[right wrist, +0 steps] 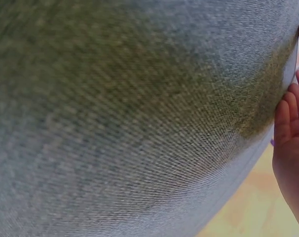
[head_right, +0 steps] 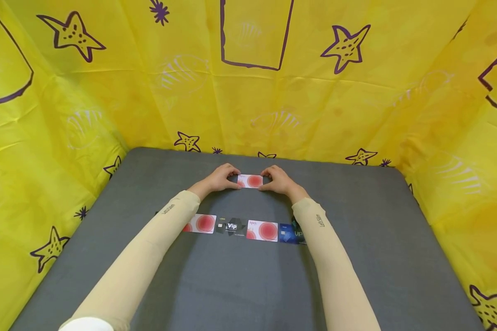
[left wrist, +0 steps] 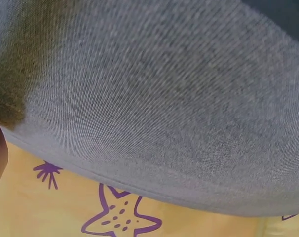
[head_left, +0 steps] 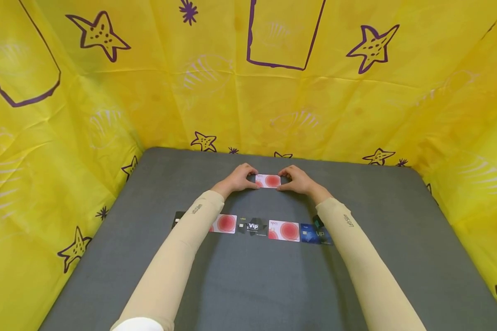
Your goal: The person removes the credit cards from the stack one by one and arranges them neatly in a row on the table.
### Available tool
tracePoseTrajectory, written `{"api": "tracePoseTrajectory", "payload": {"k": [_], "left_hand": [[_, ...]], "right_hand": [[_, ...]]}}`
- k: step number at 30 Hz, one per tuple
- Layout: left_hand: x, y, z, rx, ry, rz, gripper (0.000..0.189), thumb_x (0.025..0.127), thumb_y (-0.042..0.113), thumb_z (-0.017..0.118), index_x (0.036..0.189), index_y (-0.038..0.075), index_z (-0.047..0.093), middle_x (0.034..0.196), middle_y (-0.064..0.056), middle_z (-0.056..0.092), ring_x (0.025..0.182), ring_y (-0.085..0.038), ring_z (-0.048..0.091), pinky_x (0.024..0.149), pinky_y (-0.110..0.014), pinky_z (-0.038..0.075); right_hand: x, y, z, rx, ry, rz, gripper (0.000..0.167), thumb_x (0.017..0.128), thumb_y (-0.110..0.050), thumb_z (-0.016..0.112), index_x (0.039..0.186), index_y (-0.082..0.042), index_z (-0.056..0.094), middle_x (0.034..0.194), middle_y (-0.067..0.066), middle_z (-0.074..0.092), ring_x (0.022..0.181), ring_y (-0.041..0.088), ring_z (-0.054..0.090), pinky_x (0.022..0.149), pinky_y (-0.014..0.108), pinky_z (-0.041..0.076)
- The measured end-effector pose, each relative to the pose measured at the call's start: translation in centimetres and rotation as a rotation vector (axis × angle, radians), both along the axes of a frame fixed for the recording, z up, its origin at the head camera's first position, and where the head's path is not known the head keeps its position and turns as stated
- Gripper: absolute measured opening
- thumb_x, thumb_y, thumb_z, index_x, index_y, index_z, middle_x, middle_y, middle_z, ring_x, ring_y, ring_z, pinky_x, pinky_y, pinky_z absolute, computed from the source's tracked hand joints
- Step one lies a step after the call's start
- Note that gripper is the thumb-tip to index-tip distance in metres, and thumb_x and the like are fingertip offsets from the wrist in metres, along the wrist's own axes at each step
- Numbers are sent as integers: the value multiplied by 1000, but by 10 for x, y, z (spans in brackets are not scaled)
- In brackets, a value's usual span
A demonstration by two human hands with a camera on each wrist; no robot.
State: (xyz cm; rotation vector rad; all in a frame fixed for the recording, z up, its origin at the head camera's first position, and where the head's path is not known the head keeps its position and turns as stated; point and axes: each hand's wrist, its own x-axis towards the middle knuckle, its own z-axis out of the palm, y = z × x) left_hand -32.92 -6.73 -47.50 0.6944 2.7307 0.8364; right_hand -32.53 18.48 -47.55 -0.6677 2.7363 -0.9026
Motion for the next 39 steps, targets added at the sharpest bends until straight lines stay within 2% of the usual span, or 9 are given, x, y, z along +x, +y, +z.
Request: {"api": "tracePoseTrajectory", "payload": {"k": [14, 20, 25, 39], "left_hand": [[1, 0, 2, -25, -29, -26, 49, 82, 29, 80, 118, 0, 63, 117, -15, 53, 112, -28, 45, 101, -37, 36], [-3, 0, -3, -12, -26, -19, 51, 80, 30, 82, 117, 0, 63, 115, -14, 54, 109, -27, 47, 100, -36, 37], [-5, 0, -4, 12, -18, -12, 52, 78, 31, 83, 115, 1, 62, 111, -13, 55, 105, -26, 49, 98, -36, 39], [-3, 1, -3, 137, -73, 11, 49, 79, 20, 83, 116, 1, 57, 103, -11, 59, 96, -22, 54, 90, -31, 45]], "right_hand": [[1, -1, -3, -13, -8, 0, 45, 78, -22, 83, 111, 1, 63, 108, 17, 55, 101, 29, 47, 95, 43, 39], [2, -1, -3, -14, -9, 2, 47, 77, -23, 83, 111, 1, 62, 108, 16, 54, 100, 30, 47, 94, 43, 39], [0, 0, -3, -11, 7, 8, 49, 77, -25, 84, 111, 0, 61, 106, 16, 56, 98, 29, 48, 93, 42, 40], [1, -1, -1, -78, 12, 30, 49, 78, -20, 83, 116, 0, 58, 108, 16, 59, 101, 30, 52, 95, 42, 42]]}}
